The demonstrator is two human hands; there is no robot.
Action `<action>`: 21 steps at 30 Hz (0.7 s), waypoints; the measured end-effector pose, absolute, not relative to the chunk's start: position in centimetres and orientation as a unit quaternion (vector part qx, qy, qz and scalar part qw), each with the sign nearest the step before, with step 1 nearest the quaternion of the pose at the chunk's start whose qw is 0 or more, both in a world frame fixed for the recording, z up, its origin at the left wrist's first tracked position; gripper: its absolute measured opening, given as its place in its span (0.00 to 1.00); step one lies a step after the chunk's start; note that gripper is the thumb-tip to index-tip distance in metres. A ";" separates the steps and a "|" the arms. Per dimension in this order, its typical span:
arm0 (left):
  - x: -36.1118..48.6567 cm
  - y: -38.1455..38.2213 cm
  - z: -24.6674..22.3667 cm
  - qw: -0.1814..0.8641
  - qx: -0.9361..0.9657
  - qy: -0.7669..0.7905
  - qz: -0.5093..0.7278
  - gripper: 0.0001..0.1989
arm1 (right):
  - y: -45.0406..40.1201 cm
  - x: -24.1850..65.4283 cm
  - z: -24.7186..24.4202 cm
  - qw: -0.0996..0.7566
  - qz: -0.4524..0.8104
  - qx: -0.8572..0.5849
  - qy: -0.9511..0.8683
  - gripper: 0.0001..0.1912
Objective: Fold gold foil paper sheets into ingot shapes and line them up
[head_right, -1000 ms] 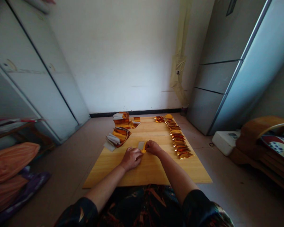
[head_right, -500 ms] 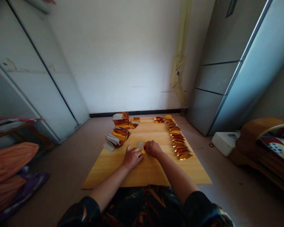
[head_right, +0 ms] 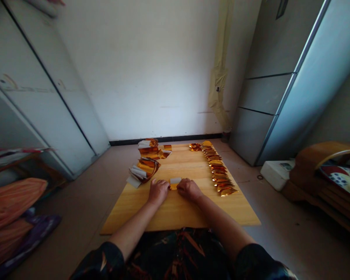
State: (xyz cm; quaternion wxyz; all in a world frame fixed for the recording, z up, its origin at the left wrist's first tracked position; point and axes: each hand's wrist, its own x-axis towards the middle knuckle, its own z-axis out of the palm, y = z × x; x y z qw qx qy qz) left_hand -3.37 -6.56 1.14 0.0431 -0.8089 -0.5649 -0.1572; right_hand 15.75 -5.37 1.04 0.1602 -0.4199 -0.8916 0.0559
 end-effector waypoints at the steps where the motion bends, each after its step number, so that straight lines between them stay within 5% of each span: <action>1: -3.4 -6.6 1.2 0.042 -0.813 -0.560 -0.151 0.12 | -5.2 16.2 0.9 0.177 0.056 -0.413 -0.892 0.09; 12: -2.2 -7.1 1.7 0.065 -0.818 -0.555 -0.135 0.09 | -3.9 17.4 -0.4 0.224 0.029 -0.406 -0.886 0.09; 21: -1.9 -6.6 1.6 0.040 -0.836 -0.538 -0.101 0.11 | -4.1 16.6 0.9 0.148 -0.022 -0.409 -0.900 0.12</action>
